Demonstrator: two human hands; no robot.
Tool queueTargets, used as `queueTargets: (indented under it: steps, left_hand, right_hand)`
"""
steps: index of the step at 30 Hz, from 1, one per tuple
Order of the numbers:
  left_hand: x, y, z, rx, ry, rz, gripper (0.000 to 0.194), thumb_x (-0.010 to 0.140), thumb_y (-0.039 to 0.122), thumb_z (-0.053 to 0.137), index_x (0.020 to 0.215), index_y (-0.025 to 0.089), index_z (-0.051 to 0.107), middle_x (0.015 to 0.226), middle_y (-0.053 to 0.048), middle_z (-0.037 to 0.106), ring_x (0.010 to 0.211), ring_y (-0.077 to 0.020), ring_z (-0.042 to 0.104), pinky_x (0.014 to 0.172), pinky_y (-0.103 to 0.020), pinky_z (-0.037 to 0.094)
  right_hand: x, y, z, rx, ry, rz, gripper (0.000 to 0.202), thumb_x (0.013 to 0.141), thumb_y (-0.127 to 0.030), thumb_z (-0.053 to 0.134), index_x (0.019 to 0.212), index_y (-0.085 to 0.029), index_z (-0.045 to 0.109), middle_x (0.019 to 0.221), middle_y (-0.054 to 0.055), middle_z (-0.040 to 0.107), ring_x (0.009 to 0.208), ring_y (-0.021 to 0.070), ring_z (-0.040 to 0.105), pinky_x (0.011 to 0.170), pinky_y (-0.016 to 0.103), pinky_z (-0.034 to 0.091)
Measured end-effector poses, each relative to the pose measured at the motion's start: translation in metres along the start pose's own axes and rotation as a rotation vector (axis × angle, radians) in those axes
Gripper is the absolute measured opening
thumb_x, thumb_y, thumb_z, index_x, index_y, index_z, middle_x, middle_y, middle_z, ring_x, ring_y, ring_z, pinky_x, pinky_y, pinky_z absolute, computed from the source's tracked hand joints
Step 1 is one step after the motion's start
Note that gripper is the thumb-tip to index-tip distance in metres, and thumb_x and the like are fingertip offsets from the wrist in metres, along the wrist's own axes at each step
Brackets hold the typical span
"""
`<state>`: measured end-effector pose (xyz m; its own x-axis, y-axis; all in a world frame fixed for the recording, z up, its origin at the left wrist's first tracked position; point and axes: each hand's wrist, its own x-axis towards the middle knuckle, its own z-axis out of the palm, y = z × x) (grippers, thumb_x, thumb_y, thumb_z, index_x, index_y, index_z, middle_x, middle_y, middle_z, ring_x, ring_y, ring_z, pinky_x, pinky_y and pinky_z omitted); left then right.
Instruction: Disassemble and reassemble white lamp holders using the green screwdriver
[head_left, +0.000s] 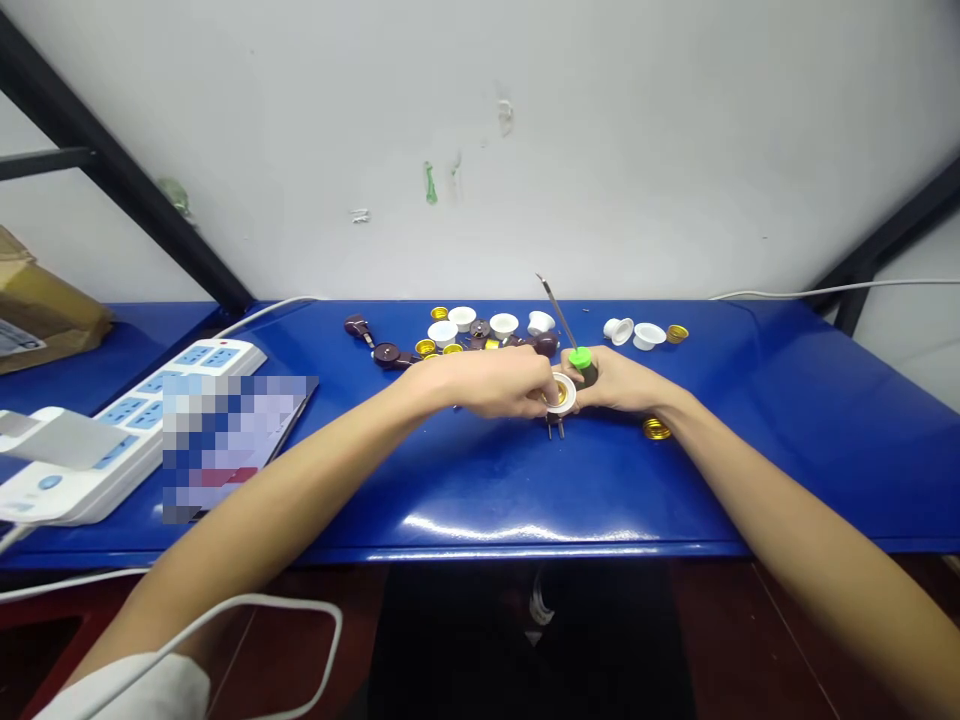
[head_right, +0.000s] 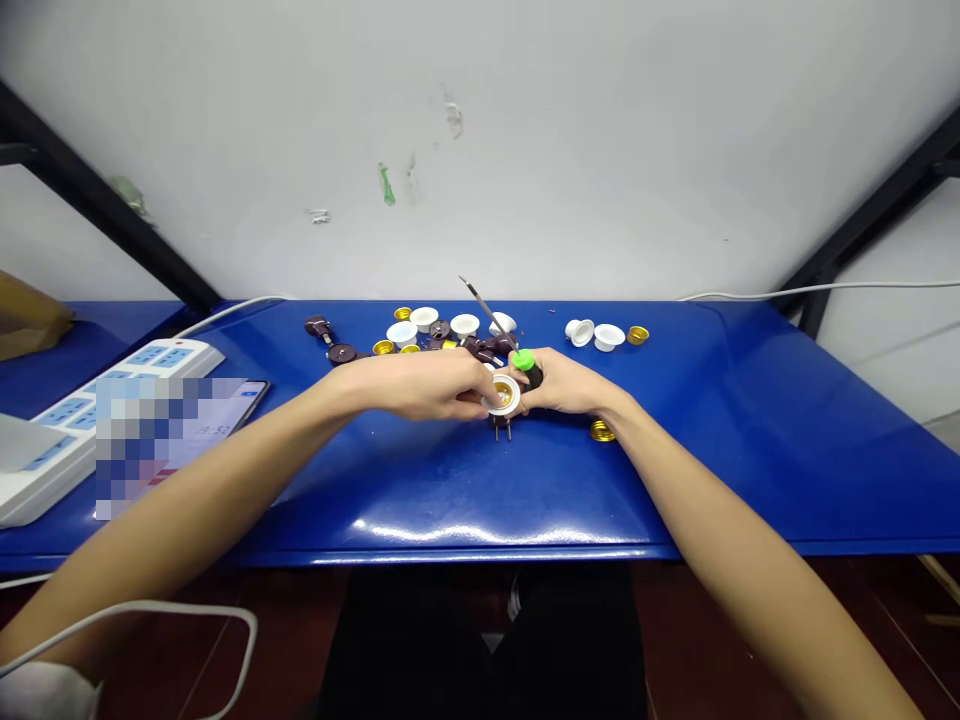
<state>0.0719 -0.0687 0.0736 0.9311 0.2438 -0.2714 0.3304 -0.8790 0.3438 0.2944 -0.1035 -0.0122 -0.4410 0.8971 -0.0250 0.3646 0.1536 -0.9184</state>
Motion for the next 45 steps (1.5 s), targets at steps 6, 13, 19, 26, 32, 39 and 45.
queueTargets:
  steps: [6, 13, 19, 26, 32, 39, 45]
  left_hand:
    - [0.001, -0.008, 0.003, -0.017, 0.012, 0.033, 0.019, 0.096, 0.022, 0.056, 0.083, 0.017, 0.070, 0.071, -0.001, 0.060, 0.062, -0.0131, 0.047, 0.063, -0.028, 0.034]
    - [0.000, -0.011, 0.003, -0.017, 0.016, 0.028, 0.020, 0.098, 0.025, 0.056, 0.091, 0.018, 0.074, 0.074, -0.001, 0.063, 0.063, -0.0130, 0.049, 0.066, -0.028, 0.035]
    - [-0.001, -0.011, 0.003, -0.013, 0.009, 0.015, 0.021, 0.099, 0.026, 0.056, 0.094, 0.019, 0.075, 0.077, -0.001, 0.065, 0.065, -0.0132, 0.051, 0.067, -0.027, 0.037]
    - [-0.001, -0.010, 0.003, 0.013, 0.008, 0.017, 0.022, 0.100, 0.026, 0.054, 0.094, 0.019, 0.075, 0.078, -0.002, 0.065, 0.065, -0.0134, 0.051, 0.069, -0.027, 0.039]
    - [-0.002, -0.008, 0.003, 0.017, 0.006, -0.007, 0.024, 0.100, 0.026, 0.056, 0.104, 0.020, 0.079, 0.083, -0.003, 0.070, 0.067, -0.0142, 0.054, 0.070, -0.027, 0.039]
    - [-0.002, -0.007, 0.002, 0.020, 0.002, -0.035, 0.024, 0.100, 0.024, 0.056, 0.107, 0.022, 0.079, 0.083, -0.002, 0.070, 0.067, -0.0143, 0.054, 0.070, -0.028, 0.039]
    - [-0.005, -0.008, -0.003, 0.011, 0.042, 0.011, 0.025, 0.099, 0.025, 0.056, 0.105, 0.021, 0.080, 0.074, -0.001, 0.064, 0.062, -0.0128, 0.050, 0.065, -0.027, 0.036]
  right_hand:
    - [0.000, -0.003, 0.000, 0.005, -0.016, -0.012, 0.046, 0.071, -0.044, 0.091, 0.074, -0.021, 0.051, 0.072, -0.005, 0.056, 0.072, 0.0144, 0.048, 0.071, 0.031, 0.038]
    - [0.000, -0.003, 0.000, 0.014, -0.014, -0.017, 0.046, 0.072, -0.045, 0.091, 0.075, -0.021, 0.052, 0.071, -0.006, 0.056, 0.070, 0.0136, 0.047, 0.070, 0.031, 0.037]
    - [0.000, -0.005, 0.001, 0.022, -0.020, -0.012, 0.047, 0.070, -0.046, 0.090, 0.073, -0.021, 0.050, 0.070, -0.006, 0.054, 0.070, 0.0134, 0.046, 0.069, 0.031, 0.035]
    - [0.000, -0.005, 0.001, 0.000, -0.004, -0.011, 0.045, 0.070, -0.042, 0.088, 0.072, -0.022, 0.048, 0.070, -0.006, 0.054, 0.071, 0.0139, 0.047, 0.071, 0.031, 0.037]
    - [0.000, -0.003, 0.001, -0.002, -0.009, -0.029, 0.042, 0.073, -0.040, 0.088, 0.073, -0.021, 0.050, 0.072, -0.006, 0.054, 0.072, 0.0138, 0.047, 0.071, 0.031, 0.036]
    - [0.001, -0.006, 0.001, 0.009, -0.019, -0.033, 0.039, 0.072, -0.036, 0.087, 0.071, -0.021, 0.052, 0.069, -0.007, 0.052, 0.068, 0.0125, 0.043, 0.067, 0.030, 0.033]
    - [0.001, -0.007, 0.002, 0.025, -0.018, -0.036, 0.042, 0.071, -0.036, 0.087, 0.069, -0.022, 0.047, 0.067, -0.007, 0.049, 0.067, 0.0119, 0.041, 0.068, 0.030, 0.033]
